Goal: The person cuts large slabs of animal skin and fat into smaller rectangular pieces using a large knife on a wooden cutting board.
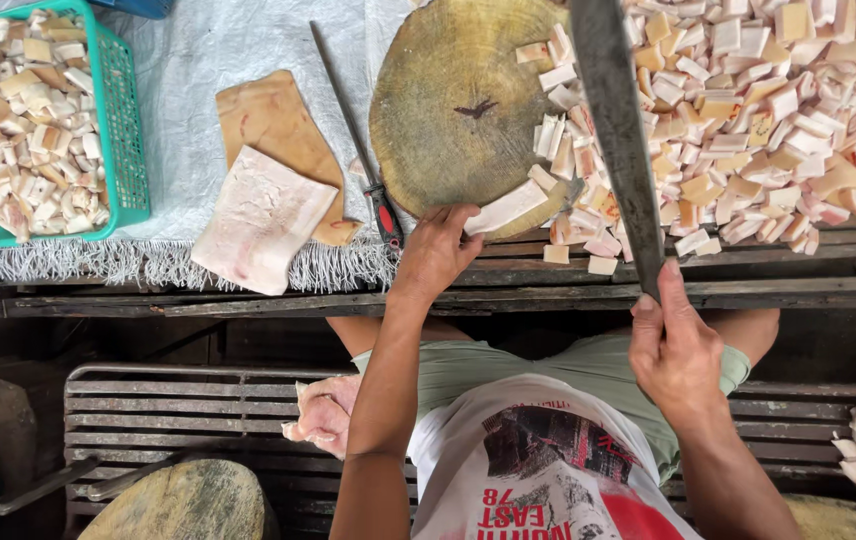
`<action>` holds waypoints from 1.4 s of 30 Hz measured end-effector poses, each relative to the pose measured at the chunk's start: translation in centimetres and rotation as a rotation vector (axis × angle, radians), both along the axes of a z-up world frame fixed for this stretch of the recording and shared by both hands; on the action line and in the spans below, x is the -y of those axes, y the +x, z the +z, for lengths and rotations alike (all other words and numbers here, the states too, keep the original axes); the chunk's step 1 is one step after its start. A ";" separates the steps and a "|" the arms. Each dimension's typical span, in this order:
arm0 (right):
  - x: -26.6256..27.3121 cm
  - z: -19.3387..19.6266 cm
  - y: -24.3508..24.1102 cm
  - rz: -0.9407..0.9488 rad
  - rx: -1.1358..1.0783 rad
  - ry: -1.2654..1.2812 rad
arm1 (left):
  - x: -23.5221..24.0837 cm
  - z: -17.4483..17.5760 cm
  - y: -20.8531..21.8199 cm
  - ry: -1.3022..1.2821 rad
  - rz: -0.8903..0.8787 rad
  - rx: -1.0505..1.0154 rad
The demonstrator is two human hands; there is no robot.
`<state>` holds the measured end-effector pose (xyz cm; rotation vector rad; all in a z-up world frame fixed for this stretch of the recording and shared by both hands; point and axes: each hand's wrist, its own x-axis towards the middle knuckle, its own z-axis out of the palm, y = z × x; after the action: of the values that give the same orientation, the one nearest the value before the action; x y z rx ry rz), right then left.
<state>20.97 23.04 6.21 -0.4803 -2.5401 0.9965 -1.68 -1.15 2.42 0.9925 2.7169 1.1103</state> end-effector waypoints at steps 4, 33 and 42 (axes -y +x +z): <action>0.9 -2.5 -2.3 0.197 -0.011 0.197 | -0.1 -0.3 0.1 -0.002 -0.009 -0.014; 2.1 -2.8 -2.4 0.319 0.279 0.305 | -2.3 -2.5 0.0 0.049 0.012 -0.066; 1.4 0.1 -0.7 0.056 -0.012 0.011 | -2.9 -2.6 0.2 0.027 0.039 0.047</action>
<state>20.29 21.65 6.27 -0.4017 -2.5602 1.0010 -1.50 1.71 -0.21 0.9090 2.7026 1.1648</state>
